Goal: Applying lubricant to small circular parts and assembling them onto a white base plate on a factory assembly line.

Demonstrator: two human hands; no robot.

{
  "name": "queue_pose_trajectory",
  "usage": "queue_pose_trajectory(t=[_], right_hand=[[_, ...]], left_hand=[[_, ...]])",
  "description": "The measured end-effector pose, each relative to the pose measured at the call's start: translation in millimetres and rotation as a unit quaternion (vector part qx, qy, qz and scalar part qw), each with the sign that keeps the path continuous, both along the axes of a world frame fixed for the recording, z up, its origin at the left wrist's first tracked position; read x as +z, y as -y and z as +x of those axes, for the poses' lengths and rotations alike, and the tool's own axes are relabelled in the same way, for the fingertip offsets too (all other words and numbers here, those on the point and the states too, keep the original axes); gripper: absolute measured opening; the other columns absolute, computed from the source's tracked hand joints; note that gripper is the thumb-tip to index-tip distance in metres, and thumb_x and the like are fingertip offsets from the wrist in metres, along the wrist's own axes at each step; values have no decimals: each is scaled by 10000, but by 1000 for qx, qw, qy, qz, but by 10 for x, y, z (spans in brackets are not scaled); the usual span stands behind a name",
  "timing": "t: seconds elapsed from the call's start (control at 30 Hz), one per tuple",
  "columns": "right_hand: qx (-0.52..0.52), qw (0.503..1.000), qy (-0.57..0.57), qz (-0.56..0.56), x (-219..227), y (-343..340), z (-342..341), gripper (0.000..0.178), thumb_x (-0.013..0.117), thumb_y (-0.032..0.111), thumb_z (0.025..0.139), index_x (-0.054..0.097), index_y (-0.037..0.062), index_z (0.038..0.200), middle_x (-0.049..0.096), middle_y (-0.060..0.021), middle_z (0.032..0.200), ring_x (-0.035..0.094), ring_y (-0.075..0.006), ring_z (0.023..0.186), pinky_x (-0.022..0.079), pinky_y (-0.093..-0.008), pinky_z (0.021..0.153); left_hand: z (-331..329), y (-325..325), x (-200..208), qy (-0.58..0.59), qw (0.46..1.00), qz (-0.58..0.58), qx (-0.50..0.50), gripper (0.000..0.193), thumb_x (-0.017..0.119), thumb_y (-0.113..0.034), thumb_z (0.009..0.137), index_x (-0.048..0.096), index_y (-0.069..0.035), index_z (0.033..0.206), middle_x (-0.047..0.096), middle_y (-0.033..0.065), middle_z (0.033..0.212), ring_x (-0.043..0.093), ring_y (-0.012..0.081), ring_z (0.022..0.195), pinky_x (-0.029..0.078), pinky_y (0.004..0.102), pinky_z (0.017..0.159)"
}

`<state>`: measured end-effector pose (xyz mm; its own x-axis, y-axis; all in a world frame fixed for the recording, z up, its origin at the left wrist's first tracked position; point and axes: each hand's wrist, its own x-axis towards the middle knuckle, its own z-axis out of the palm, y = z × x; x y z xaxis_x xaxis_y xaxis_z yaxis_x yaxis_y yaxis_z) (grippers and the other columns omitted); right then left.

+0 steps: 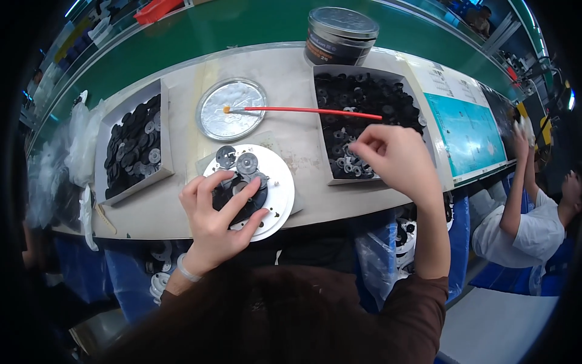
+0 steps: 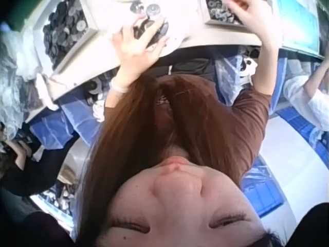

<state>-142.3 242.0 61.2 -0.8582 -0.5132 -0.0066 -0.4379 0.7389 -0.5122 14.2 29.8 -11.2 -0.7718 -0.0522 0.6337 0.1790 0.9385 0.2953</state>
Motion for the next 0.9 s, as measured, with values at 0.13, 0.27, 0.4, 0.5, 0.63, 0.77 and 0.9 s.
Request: queue_pose_trajectory(t=[0.13,0.27,0.4,0.5,0.63,0.77,0.9], right_hand=[[2,999,-30,21,-251,-110,-11,114,649,79,692,629,12,783,586,-66,621,515,-124,515,424,-242,518],[29,998,-64,-8,-378,-15,-20,144,662,76,669,616,21,794,595,-60,696,521,-148,573,437,-260,559],[23,998,-65,15,-453,93,-53,164,675,118,658,614,34,785,598,-65,705,537,-171,602,452,-283,586],[20,996,-63,53,-421,140,-50,170,675,157,657,622,41,769,597,-64,685,559,-187,619,458,-298,600],[31,992,-111,58,-450,117,-55,124,640,128,690,617,30,761,594,-60,652,562,-170,588,450,-284,559],[-27,981,-116,-152,-369,159,76,72,572,71,771,599,12,802,601,-36,635,556,-62,568,403,-198,443],[45,944,91,-313,-162,335,165,94,550,42,799,580,-13,869,600,-37,719,544,-48,605,379,-147,415]], left_hand=[[-7,-16,4,-7,1000,5,-4,377,720,-272,609,656,-171,966,490,45,1044,382,241,945,276,364,804],[2,-18,30,-3,1000,2,-7,377,727,-265,601,656,-153,954,490,57,1054,388,247,958,279,370,806],[12,-58,196,49,999,2,-1,379,749,-214,584,657,-128,941,487,89,1060,391,286,977,318,381,834],[6,-90,214,52,999,-10,13,380,755,-221,585,655,-125,939,489,92,1057,391,289,984,317,384,834],[-20,-61,138,27,1000,-5,6,377,761,-226,582,652,-122,928,492,94,1053,391,289,982,319,384,831],[-14,-86,91,32,999,8,17,364,760,-218,582,651,-117,915,495,95,1048,392,288,973,321,379,829],[-10,-74,68,17,1000,-1,18,361,756,-214,584,651,-113,914,497,96,1042,391,283,963,329,373,824]])
